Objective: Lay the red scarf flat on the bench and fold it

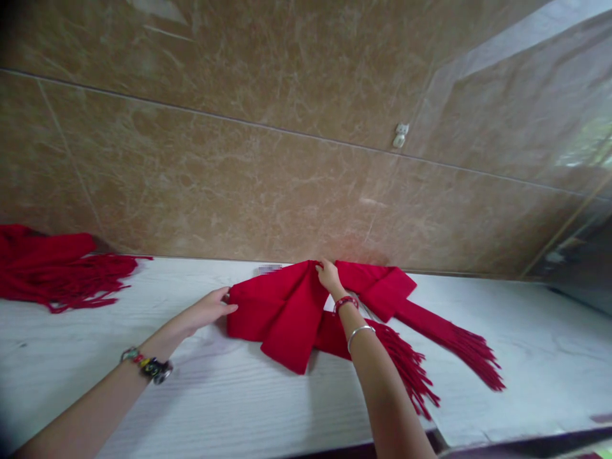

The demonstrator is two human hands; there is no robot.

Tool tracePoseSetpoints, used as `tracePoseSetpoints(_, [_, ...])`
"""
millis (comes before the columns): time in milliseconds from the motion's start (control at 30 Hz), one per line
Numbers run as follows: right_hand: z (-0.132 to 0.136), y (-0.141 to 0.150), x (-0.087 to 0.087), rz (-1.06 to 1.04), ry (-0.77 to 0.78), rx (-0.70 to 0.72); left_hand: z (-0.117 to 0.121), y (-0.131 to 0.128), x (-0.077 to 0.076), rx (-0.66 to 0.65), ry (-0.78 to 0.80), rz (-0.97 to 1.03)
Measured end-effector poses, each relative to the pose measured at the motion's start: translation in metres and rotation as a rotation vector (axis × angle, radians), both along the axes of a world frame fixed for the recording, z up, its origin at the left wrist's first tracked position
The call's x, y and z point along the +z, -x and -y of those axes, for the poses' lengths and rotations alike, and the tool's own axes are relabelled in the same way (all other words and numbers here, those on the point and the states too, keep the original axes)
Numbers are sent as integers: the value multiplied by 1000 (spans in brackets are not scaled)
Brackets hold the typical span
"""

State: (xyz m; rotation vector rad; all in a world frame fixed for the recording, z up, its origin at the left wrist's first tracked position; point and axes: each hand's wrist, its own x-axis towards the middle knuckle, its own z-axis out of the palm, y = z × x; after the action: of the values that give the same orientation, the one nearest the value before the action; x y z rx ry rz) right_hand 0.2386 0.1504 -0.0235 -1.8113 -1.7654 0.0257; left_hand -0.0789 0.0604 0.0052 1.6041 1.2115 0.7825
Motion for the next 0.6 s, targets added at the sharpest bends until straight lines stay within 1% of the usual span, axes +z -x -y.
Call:
tracePoseSetpoints(100, [1, 13, -4, 8, -3, 7, -5, 3, -8, -3, 51, -39])
tracePoseSetpoints(167, [4, 21, 0, 12, -16, 11, -9, 6, -14, 13, 5, -114])
tracePoseSetpoints(200, [8, 24, 4, 14, -28, 13, -10, 6, -15, 51, -72, -185])
tracePoseSetpoints(233, [14, 27, 8, 18, -43, 20, -10, 5, -15, 110, -188, -271])
tracePoseSetpoints(300, [34, 33, 14, 29, -76, 49, -6, 0, -13, 227, -505, -422])
tracePoseSetpoints(333, [48, 36, 14, 40, -91, 86, -1, -4, -12, 246, -665, -465])
tracePoseSetpoints(367, [62, 39, 13, 56, -104, 137, 5, -10, -10, 215, -797, -485])
tracePoseSetpoints(400, [78, 41, 9, 76, -112, 199, 13, -16, -9, 130, -888, -495])
tracePoseSetpoints(433, [93, 43, 4, 108, -117, 292, 21, -23, -9, 11, -929, -509])
tracePoseSetpoints(467, [106, 43, -2, 136, -103, 343, 29, -30, -9, -119, -930, -531])
tracePoseSetpoints(533, [127, 38, -11, 154, -50, 382, 42, -41, -11, -330, -868, -593])
tracePoseSetpoints(567, [135, 33, -14, 147, -22, 375, 47, -45, -13, -395, -836, -624])
tracePoseSetpoints(600, [140, 26, -15, 135, -2, 364, 50, -48, -15, -432, -817, -650])
